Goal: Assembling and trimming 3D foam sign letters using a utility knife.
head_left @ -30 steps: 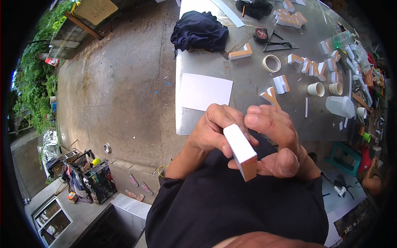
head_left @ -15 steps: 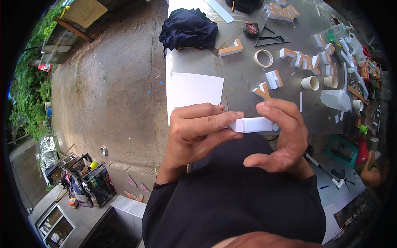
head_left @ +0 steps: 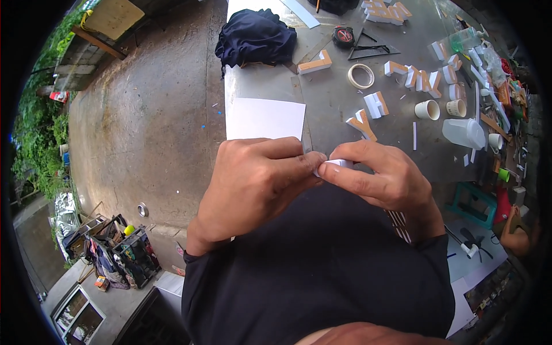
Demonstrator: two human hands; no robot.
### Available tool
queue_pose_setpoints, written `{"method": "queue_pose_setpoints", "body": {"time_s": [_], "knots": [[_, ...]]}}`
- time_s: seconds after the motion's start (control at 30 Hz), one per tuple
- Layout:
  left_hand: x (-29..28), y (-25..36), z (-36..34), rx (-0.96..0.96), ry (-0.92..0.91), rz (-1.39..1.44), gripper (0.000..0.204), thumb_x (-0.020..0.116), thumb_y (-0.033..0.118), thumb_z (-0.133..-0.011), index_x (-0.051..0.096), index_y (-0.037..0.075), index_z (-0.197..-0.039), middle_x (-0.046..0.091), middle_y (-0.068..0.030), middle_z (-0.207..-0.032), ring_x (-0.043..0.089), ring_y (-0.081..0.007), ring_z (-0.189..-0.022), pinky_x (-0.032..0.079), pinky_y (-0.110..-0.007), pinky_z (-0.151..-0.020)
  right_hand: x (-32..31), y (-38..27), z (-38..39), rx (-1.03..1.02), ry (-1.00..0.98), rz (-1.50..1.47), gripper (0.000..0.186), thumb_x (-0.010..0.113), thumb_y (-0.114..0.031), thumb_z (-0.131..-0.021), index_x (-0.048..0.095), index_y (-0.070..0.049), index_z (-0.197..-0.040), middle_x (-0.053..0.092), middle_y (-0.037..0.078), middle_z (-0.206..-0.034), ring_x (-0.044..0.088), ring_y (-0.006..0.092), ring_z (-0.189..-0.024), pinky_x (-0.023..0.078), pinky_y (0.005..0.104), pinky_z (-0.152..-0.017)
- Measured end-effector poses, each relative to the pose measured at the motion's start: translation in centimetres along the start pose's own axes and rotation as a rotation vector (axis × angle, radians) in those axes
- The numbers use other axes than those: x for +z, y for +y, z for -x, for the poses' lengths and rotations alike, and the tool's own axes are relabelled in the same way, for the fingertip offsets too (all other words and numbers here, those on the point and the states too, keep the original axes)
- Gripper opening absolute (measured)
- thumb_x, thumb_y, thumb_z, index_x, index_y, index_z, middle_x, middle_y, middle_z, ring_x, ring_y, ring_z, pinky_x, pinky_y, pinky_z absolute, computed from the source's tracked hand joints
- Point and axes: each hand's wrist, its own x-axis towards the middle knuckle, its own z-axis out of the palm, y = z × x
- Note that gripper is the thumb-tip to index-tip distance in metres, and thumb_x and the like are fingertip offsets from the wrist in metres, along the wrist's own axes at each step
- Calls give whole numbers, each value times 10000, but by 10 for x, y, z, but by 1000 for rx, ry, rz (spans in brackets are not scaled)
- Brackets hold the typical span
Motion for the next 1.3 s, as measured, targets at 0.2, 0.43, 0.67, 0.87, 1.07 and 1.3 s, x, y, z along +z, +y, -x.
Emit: {"method": "queue_pose_setpoints", "body": {"time_s": [0.2,0.43,0.67,0.87,1.07,1.3], "knots": [[-12,2,-7,-37,37,137,398,890,115,-710,794,15,-1082,720,-130,-803,708,-233,-701,542,-341,-628,-11,17,3,30,172,-311,560,907,16,-657,707,22,-1180,746,155,-1048,745,234,-914,609,292,-690],[9,-28,-5,142,86,950,334,878,107,-748,790,-47,-1031,748,-231,-931,755,-330,-883,600,-389,-797,4,35,20,143,289,-1034,657,941,50,-640,659,77,-1232,724,176,-1120,730,215,-1018,628,311,-844],[24,-39,-3,106,121,1135,274,908,112,-731,806,13,-966,735,-181,-913,737,-275,-884,582,-371,-837,10,33,18,164,283,-1012,657,932,67,-641,659,83,-1238,714,173,-1138,727,209,-1016,637,328,-866],[24,-41,-1,50,114,1200,246,883,40,-733,801,14,-963,729,-175,-908,733,-259,-884,576,-363,-855,2,32,15,216,219,-917,651,923,71,-653,658,86,-1247,712,171,-1141,728,212,-1012,639,344,-882],[22,-35,1,-108,165,1269,203,870,53,-760,787,11,-940,724,-159,-910,721,-238,-900,556,-340,-847,11,32,13,304,265,-1146,667,890,98,-693,615,102,-1301,710,167,-1158,711,204,-1064,614,348,-940],[48,-47,-3,46,220,1425,614,947,277,-728,694,-14,-1206,649,-167,-1215,637,-226,-1139,520,-347,-952,21,30,6,351,250,-1325,678,874,27,-765,566,86,-1366,694,137,-1205,700,188,-1074,608,320,-930]]}}
